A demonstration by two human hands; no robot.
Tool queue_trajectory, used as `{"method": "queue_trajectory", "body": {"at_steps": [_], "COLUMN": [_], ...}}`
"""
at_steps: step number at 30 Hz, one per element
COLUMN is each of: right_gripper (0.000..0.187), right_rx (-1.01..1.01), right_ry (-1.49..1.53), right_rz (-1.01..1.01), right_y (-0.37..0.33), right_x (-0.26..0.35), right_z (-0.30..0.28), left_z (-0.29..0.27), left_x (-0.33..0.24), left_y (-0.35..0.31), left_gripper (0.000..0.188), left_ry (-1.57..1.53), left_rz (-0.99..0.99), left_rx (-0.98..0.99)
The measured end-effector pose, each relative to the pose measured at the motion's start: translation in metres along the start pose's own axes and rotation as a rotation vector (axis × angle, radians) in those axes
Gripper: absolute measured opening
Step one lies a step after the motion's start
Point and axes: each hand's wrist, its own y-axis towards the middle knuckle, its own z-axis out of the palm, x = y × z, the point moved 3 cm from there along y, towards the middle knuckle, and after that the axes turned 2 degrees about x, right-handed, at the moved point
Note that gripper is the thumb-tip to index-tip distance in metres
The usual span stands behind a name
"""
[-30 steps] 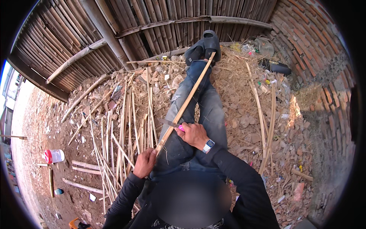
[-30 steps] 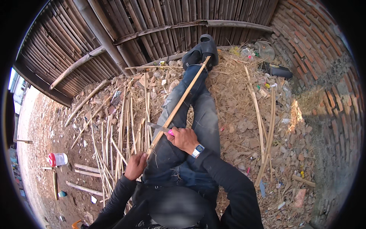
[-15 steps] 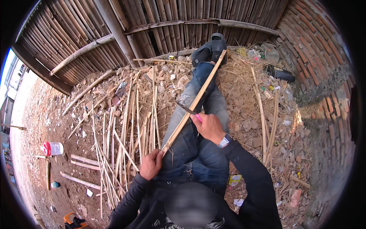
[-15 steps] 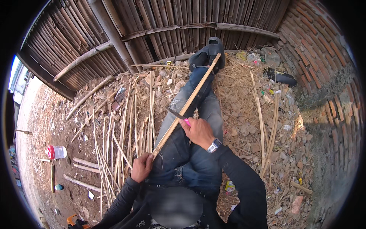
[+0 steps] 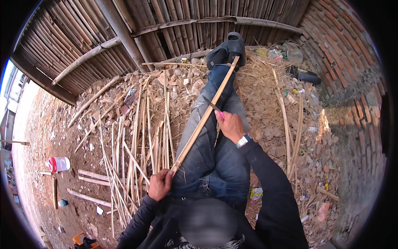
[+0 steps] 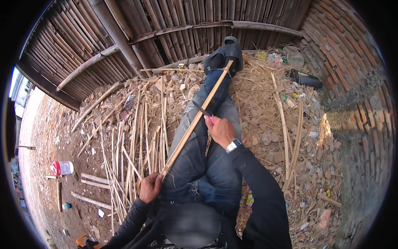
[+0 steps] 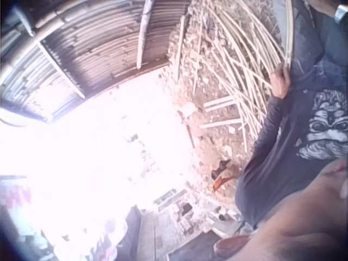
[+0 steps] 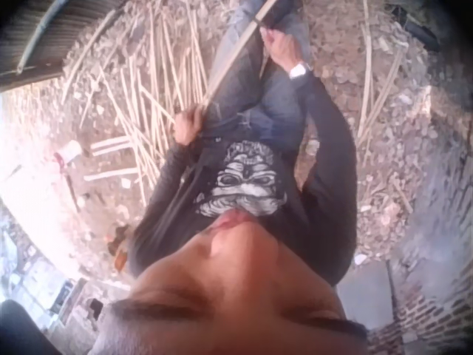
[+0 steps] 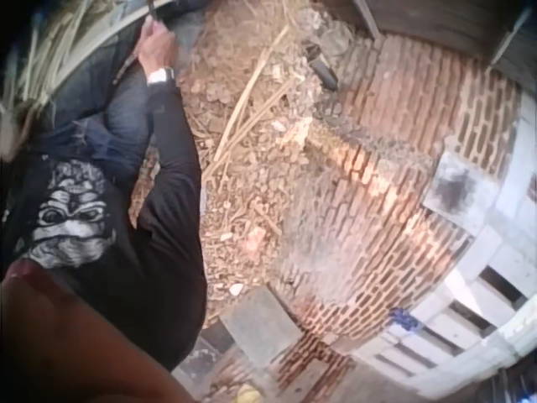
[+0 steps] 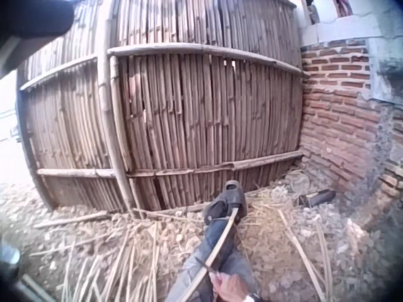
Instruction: The person scrapes a thin strip of bamboo using a knife to remove rough outer layers and smooth the surface. The person repeatedly pulls the knife along the length of the bamboo strip while holding it by hand, creating shavings on the ground.
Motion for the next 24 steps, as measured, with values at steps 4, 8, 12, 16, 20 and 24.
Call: {"method": "queue_trajectory", "body": {"at_steps": [4,8,12,16,20,24], "right_gripper": [0.054,0.054,0.061,0.058,0.050,0.054], "right_rx": [0.259,0.168,-0.071,0.089,0.293,0.046], "right_ry": [-0.022,-0.035,-0.126,-0.052,-0.020,-0.020], "right_rz": [-0.318,-0.267,0.036,-0.107,-0.432,-0.184], "right_y": [-0.066,-0.065,0.008,-0.009,-0.076,-0.012], "right_x": [0.074,0.057,-0.032,0.000,0.063,0.025], "right_z": [0.020,0.014,-0.024,-0.022,0.009,-0.002], "left_z": [0.009,0.007,-0.005,-0.016,-0.013,-0.030], "left_x": [-0.012,-0.008,0.005,0.037,0.047,0.048], "left_y": [0.004,-0.005,-0.031,-0.048,-0.042,-0.049], "left_gripper": [0.022,0.022,0.023,0.028,0.036,0.035], "left_ry": [-0.004,0.040,-0.022,-0.012,-0.428,-0.652], "left_rz": [0.014,0.029,-0.041,-0.046,-0.259,-0.386], "left_rx": [-0.089,-0.072,0.002,0.011,0.247,0.369]}}
